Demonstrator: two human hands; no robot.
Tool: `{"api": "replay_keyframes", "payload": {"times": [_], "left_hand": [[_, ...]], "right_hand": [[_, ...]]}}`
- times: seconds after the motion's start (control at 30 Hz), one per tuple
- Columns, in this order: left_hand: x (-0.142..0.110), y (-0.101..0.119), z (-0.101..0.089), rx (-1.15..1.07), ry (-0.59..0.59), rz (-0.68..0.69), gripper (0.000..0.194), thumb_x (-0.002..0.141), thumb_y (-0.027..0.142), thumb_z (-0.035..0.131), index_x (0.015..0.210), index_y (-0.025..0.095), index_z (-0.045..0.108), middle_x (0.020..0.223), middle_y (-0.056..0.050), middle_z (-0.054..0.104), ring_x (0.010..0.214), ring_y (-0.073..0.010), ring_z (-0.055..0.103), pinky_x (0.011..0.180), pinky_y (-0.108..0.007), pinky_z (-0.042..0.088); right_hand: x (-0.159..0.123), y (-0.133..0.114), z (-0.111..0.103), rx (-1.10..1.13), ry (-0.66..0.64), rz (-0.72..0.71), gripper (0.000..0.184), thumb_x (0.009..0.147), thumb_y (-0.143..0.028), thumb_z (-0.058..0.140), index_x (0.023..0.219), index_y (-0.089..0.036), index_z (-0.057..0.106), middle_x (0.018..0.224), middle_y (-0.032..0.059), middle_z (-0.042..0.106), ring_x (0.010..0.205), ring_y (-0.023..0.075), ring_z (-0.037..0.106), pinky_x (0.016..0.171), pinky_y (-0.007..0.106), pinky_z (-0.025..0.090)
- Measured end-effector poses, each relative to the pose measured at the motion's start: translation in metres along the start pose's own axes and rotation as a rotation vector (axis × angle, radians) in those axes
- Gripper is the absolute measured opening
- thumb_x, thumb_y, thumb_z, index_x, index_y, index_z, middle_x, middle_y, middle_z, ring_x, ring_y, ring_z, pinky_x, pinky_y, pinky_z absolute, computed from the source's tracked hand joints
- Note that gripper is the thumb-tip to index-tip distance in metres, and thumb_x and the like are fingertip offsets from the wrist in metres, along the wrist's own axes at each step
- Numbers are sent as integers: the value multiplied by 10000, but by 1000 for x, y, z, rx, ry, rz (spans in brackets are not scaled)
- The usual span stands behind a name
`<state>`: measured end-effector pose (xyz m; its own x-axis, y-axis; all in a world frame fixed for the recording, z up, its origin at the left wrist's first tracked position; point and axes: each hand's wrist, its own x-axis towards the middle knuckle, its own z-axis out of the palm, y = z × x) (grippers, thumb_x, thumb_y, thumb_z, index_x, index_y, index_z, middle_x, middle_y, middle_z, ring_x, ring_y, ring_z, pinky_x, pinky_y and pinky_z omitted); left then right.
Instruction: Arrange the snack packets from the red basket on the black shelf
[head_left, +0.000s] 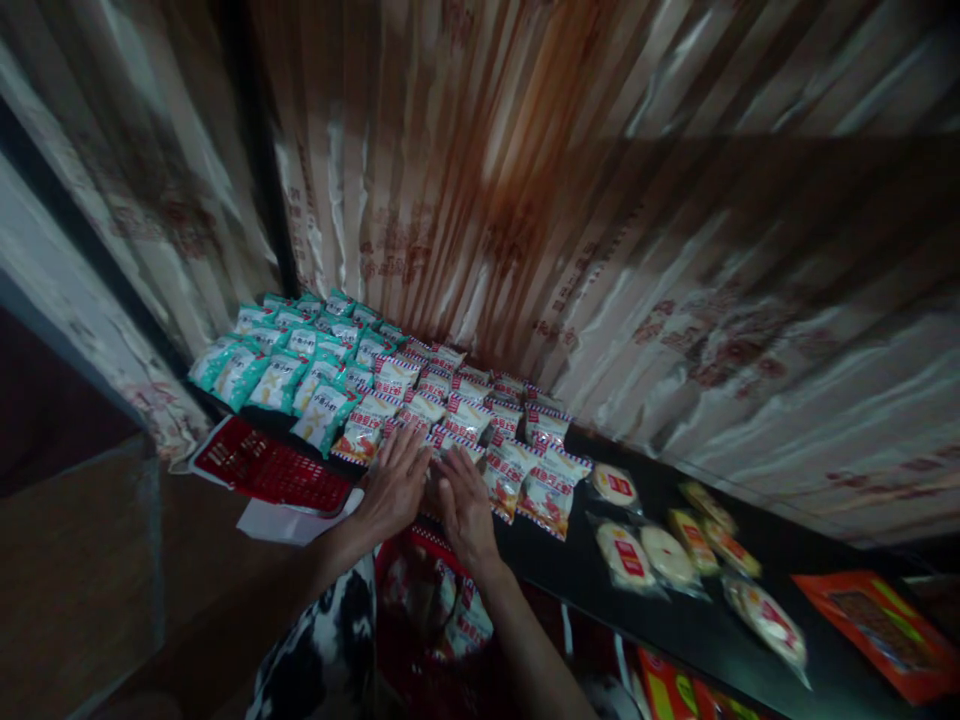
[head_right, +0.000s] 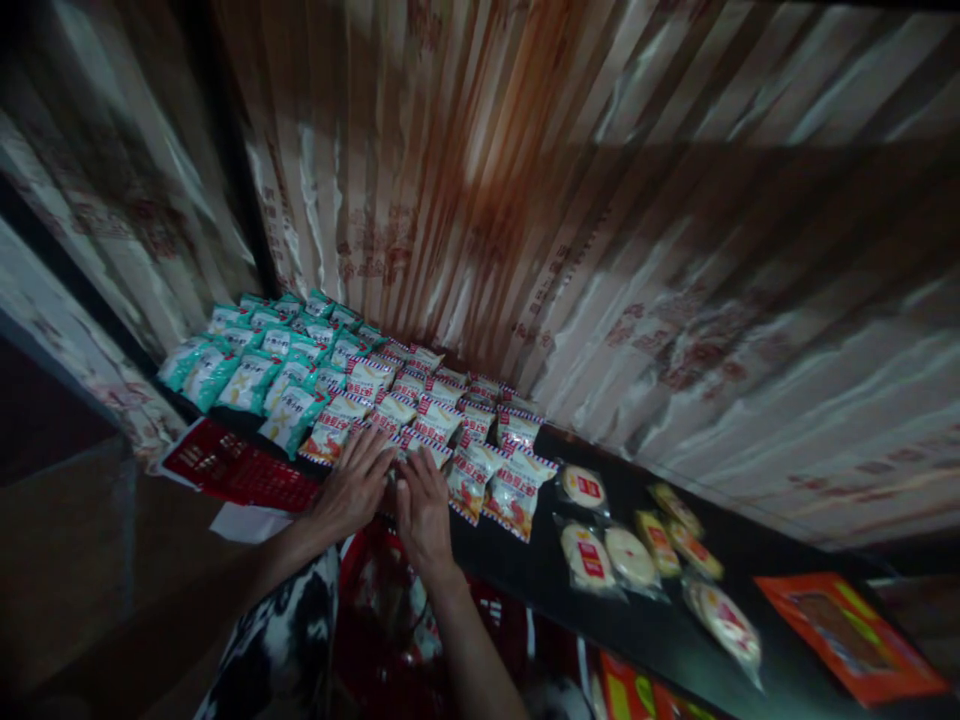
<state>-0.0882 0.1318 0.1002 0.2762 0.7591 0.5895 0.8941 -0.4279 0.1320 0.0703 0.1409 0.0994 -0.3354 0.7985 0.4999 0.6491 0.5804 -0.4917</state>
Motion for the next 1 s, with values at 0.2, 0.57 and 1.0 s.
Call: {"api": "replay_keyframes", "payload": {"times": [0.2,0.57,1.0], "left_hand": [[-12,1,5,27,19,-145,398,905,206,425,1280,102,512,1448,-165,411,1441,-287,139,1145,-551,225],[-28,2,14,42,-26,-191,555,906,214,430,1446,148,320,1538,-153,232,1446,-289,85,1142,-538,220],[-33,3,24,122,-28,-188,539,911,264,449,1436,187,358,1536,-151,241,1431,-303,171,1133,-513,240]], "right_hand": [[-13,-6,16,-72,-1,-16,369,962,-293,382,1186,-140,632,1314,129,579,1361,284,371,1057,532,392],[-29,-24,22,-150,17,-53,367,961,-286,366,1193,-174,628,1344,125,555,1371,276,359,1050,522,384],[-48,-18,29,-243,26,-29,366,954,-271,394,1242,-165,592,1409,141,484,1390,293,319,1033,502,392]]}}
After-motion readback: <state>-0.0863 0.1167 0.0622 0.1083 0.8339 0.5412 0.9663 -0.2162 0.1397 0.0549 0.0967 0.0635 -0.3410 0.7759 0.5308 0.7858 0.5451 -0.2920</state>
